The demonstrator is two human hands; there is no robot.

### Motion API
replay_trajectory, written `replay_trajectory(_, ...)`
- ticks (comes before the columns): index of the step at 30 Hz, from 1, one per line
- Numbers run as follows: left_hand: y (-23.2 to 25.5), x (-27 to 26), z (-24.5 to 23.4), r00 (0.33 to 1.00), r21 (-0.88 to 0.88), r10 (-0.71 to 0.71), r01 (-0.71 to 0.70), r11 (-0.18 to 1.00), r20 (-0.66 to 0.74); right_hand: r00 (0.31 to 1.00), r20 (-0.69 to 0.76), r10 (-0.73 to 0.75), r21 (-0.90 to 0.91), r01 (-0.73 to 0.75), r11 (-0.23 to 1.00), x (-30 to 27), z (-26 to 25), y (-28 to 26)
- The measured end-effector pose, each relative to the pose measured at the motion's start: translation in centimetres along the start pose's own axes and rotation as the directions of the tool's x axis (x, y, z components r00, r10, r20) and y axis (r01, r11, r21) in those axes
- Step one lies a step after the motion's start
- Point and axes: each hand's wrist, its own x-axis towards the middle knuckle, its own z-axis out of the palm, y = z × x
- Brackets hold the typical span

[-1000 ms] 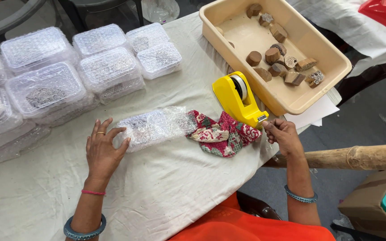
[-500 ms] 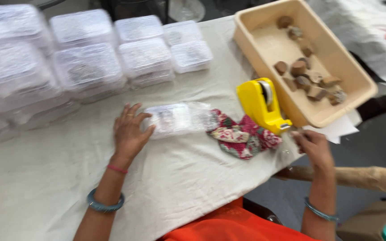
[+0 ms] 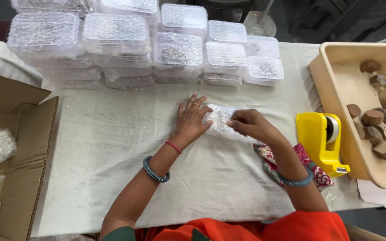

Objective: The person wraps a small plastic container in bubble wrap and secures it with tape. They then pick up a decorative wooden block, wipe it with a cloth, place it inside a plastic container, and wrap the container in bubble wrap.

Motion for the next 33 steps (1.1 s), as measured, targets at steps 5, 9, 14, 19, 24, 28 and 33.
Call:
replay_trajectory(5, 0.0, 0.0, -0.3, 1.0, -0.011, -0.007, 0.007, 1.0, 0.015, 0.999, 0.054, -0.008, -0.038, 0.01, 0.999, 5.9, 1.3, 0.8)
replay_trajectory(9, 0.0, 0.1, -0.2, 0.999, -0.015, -0.026, 0.027, 1.0, 0.046, 0.999, 0.03, 0.027, -0.175, -0.021, 0.984, 7.7, 1.8, 2.0)
replay_trajectory(14, -0.2, 0.2, 0.1, 0.999, -0.017, -0.014, 0.015, 1.0, 0.045, 0.999, -0.02, 0.025, -0.307, -0.03, 0.951, 8.4, 2.4, 3.1)
replay_trajectory(19, -0.2, 0.2, 0.1, 0.998, -0.005, -0.024, 0.024, 1.0, 0.058, 0.996, -0.088, 0.019, -0.429, -0.055, 0.902, 7.6, 2.7, 2.2)
replay_trajectory(24, -0.1, 0.0, -0.2, 0.997, -0.008, -0.037, 0.038, 0.999, 0.071, 0.978, -0.203, -0.054, -0.697, -0.106, 0.709, 6.8, 2.7, 2.3)
replay_trajectory(28, -0.2, 0.1, 0.1, 0.996, -0.034, -0.049, 0.052, 0.998, 0.071, 0.96, -0.276, -0.039, -0.771, -0.197, 0.606, 6.0, 2.6, 1.9)
replay_trajectory(33, -0.2, 0.2, 0.5, 0.998, 0.0, -0.043, 0.043, 0.999, 0.048, 0.936, -0.334, -0.113, -0.596, -0.117, 0.794, 3.1, 0.9, 0.4)
